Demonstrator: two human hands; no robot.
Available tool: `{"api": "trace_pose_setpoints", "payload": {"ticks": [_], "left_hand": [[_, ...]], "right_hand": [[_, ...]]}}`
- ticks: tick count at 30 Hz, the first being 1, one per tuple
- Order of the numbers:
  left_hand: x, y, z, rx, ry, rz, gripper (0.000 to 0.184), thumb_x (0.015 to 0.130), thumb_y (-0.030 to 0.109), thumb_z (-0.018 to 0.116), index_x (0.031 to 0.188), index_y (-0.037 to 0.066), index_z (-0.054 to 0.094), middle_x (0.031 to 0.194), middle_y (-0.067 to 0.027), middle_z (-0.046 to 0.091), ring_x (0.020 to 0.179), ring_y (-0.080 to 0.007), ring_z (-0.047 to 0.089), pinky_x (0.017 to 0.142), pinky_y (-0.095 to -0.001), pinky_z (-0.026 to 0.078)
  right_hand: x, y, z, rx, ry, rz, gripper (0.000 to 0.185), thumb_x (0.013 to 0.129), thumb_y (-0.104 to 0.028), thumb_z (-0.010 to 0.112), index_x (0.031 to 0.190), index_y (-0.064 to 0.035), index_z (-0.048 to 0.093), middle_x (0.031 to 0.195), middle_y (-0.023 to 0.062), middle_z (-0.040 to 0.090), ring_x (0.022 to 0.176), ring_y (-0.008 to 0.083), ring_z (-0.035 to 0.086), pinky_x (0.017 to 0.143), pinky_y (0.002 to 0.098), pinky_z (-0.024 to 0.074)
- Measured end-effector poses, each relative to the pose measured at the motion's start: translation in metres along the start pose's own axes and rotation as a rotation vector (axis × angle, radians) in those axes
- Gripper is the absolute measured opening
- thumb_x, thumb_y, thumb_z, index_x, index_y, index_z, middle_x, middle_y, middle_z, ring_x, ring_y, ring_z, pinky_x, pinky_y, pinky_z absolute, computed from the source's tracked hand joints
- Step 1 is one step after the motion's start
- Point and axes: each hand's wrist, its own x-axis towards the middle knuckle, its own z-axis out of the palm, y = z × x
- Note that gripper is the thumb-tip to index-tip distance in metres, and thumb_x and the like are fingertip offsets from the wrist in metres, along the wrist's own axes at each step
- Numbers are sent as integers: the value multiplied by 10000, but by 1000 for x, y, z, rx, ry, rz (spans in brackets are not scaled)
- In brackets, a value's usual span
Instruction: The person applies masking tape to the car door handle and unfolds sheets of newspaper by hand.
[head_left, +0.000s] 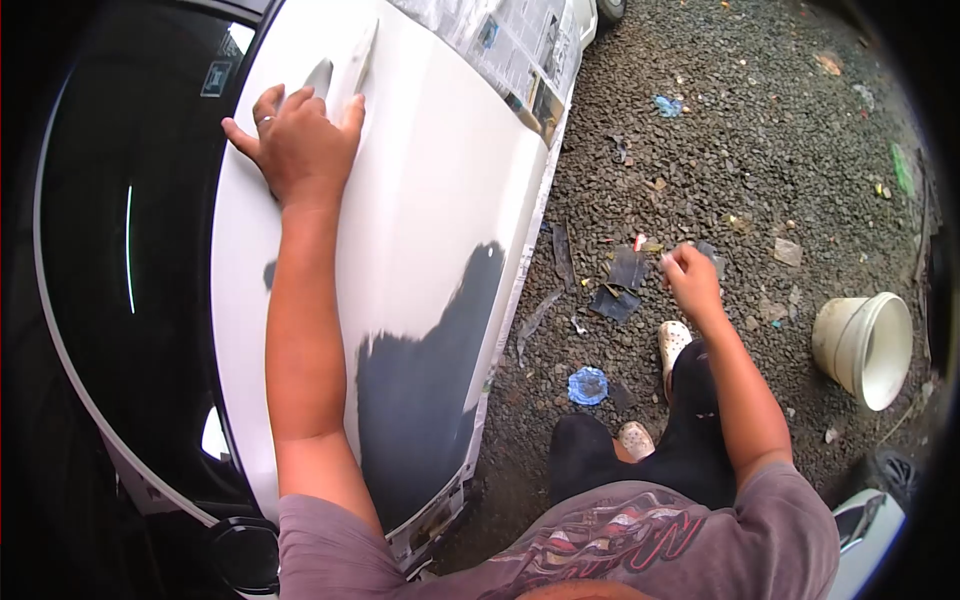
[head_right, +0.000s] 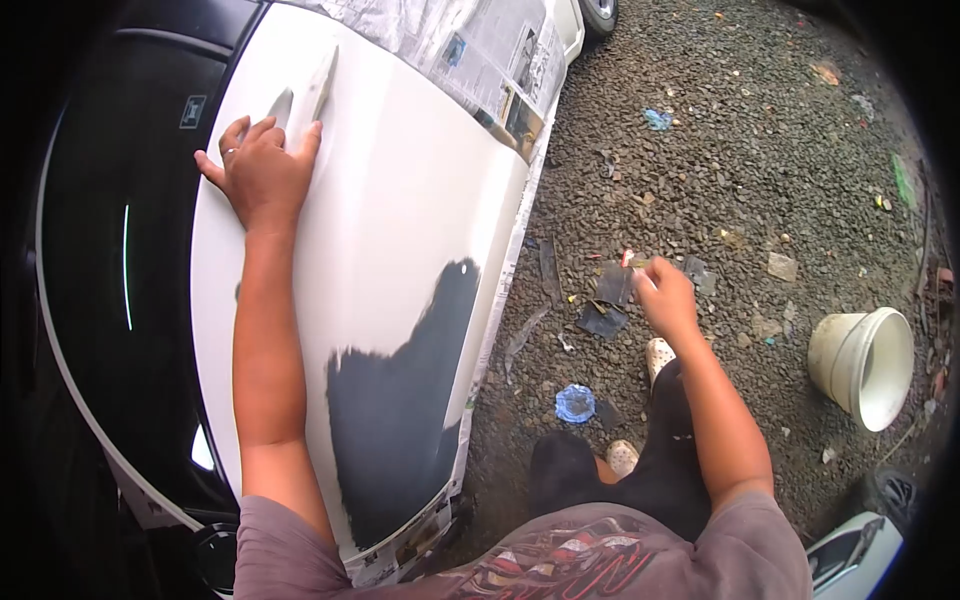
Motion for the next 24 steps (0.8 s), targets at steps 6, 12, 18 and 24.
{"api": "trace_pose_setpoints", "payload": {"ticks": [6,12,18,24], "left_hand": [[44,7,-12,-60,-128,-10,488,901,556,779,966,83,879,1262,-22,686,1302,-258,504,1233,-639,240],[56,-11,-52,-287,-252,-262,578,994,622,662,1069,86,865,1251,-69,662,1287,-317,506,1148,-540,314],[-30,-71,-131,-720,-329,-351,311,945,203,777,1223,62,776,1061,-121,729,963,-297,680,876,-429,563],[-80,-62,-158,-1010,-511,-574,314,924,196,769,1203,53,752,1009,-134,757,793,-301,718,765,-441,588]], "right_hand": [[-71,-13,-111,-262,15,253,197,992,-223,711,959,-30,689,765,127,737,716,286,733,734,431,554],[-86,-85,-171,-318,44,239,227,982,-255,715,995,-28,705,809,151,760,797,324,752,782,459,560],[-73,-217,-207,-253,-141,116,205,992,-226,702,1001,-21,698,834,145,766,770,274,743,764,423,559],[-51,-298,-196,-255,-188,13,204,1007,-213,692,1051,-13,692,848,144,768,781,260,743,773,409,562]]}}
